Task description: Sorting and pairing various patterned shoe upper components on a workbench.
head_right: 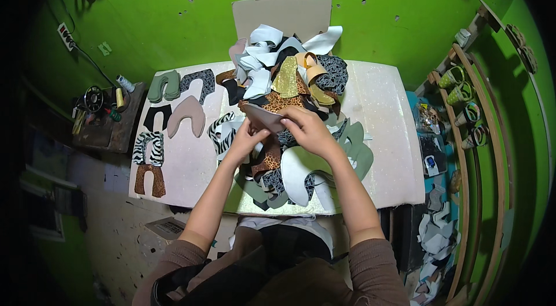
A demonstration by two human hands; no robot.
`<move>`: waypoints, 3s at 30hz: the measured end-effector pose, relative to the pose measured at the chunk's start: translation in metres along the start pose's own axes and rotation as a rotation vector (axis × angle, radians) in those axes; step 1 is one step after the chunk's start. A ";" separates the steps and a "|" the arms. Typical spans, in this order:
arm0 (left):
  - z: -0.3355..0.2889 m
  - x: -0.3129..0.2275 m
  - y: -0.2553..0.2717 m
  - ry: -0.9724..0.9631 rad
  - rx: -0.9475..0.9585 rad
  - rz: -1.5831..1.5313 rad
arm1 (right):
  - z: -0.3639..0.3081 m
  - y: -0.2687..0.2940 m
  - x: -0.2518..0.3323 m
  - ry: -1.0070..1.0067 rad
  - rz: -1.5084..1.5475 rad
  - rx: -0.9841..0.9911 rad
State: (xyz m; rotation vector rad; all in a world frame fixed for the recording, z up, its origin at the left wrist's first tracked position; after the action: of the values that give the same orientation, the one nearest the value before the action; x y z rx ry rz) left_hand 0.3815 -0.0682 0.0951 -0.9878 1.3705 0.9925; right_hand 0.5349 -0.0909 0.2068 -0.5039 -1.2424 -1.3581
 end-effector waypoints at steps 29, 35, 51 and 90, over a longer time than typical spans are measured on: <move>-0.040 0.028 0.077 0.254 -0.253 -0.148 | 0.010 -0.041 -0.055 -0.211 -0.165 0.420; -0.048 0.017 0.105 0.229 -0.272 -0.127 | 0.060 -0.018 -0.013 -0.117 -0.119 0.024; -0.068 0.015 0.203 0.126 -0.285 -0.095 | 0.091 -0.117 0.027 -0.286 -0.143 -0.292; -0.057 0.021 0.316 0.121 -0.053 0.017 | 0.133 -0.321 -0.111 -0.553 0.682 0.074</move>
State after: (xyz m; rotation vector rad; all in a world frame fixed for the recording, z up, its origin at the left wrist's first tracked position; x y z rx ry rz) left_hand 0.0624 -0.0298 0.0823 -1.0927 1.4609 0.9997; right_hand 0.2241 -0.0012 0.0389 -1.1798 -1.3675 -0.6023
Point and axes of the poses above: each hand's wrist, its own z-axis towards the middle knuckle, its own y-axis out of the back of the hand, x = y × z, the point moved 6 cm from there along z, towards the middle knuckle, and after that the axes turned 9 degrees about z, right-handed, at the moved point
